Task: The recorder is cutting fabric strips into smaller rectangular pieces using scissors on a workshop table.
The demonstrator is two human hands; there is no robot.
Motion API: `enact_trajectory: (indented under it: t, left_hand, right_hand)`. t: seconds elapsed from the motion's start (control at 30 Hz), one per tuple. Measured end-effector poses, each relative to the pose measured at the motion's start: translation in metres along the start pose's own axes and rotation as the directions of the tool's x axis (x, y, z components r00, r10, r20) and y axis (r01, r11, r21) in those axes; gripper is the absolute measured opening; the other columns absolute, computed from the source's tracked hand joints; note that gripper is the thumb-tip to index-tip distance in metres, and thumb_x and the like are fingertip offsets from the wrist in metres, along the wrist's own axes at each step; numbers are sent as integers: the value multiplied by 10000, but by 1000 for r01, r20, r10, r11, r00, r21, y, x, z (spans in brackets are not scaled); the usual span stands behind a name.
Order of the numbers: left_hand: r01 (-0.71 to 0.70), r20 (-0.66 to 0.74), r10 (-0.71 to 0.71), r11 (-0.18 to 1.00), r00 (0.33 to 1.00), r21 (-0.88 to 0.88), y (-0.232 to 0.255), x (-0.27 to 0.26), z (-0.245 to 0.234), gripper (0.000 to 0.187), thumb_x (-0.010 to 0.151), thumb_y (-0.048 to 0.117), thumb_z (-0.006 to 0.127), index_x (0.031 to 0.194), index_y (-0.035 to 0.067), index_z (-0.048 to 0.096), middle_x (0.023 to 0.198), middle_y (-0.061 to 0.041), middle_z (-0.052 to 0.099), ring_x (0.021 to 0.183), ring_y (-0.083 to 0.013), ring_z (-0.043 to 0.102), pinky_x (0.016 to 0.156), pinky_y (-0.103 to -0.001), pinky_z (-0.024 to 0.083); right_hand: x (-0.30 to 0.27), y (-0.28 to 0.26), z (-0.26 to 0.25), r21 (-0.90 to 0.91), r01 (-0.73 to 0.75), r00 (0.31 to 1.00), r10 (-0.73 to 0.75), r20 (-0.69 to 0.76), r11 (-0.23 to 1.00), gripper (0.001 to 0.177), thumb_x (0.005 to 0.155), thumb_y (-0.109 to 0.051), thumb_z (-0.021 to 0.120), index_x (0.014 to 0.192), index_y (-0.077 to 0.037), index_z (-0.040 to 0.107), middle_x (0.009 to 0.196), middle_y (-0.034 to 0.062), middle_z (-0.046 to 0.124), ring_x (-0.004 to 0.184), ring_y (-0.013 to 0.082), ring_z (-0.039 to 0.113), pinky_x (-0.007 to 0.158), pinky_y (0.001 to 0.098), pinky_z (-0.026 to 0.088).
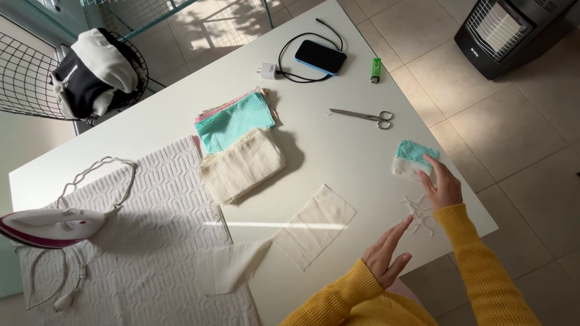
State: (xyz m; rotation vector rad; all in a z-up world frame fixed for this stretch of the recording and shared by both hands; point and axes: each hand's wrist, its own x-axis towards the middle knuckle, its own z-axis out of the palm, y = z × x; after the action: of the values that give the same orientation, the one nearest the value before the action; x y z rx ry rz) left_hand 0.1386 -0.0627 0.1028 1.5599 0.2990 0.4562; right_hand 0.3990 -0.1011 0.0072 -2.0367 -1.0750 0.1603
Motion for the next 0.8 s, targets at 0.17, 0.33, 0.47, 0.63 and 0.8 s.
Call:
enact_trajectory:
  t: [0.17,0.33,0.47,0.63,0.8]
  left_hand:
    - [15,44,-37,912,998,411,-73,-25,3,649,1077,257,525,1640,48,279,1717,-192,300,1603,-365,272,1306,-475,228]
    - [196,-169,-103,618,980,762,-81,-46,-17,685,1035,311,572,1607,37,313,1721,-202,209,1608,-351,132,1286,-502,119]
    - [303,-312,-96,614,945,729,-88,-21,-48,705,1050,345,564,1617,28,289,1726,-193,206,1613,-335,140,1295,-495,122]
    - [357,-435,2,566,901,743,-141,66,-123,755,1004,345,547,1607,13,238,1699,-199,211,1589,-345,183,1287,-442,220]
    - [262,-307,-3,530,952,807,-159,174,-172,764,1017,348,564,1598,7,203,1689,-208,153,1564,-366,152,1257,-441,221]
  right_hand:
    - [123,1,67,-427,310,950,-256,180,849,459,984,-311,735,1380,-105,630,1257,84,710,1140,273,666,981,407,523]
    - [196,-5,114,-763,423,854,69,517,488,372,951,-419,674,1215,-157,681,1241,2,632,1180,196,609,977,418,487]
    - [222,-11,129,-738,464,795,137,591,491,412,902,-386,679,1222,-127,674,1246,51,624,1169,220,637,937,444,515]
    - [210,-15,132,-774,341,725,375,577,533,486,862,-360,684,1265,-98,615,1251,101,615,1124,284,662,932,500,523]
    - [165,-29,97,-527,10,812,300,500,850,279,921,-292,667,1057,-54,610,939,101,684,815,276,704,748,416,573]
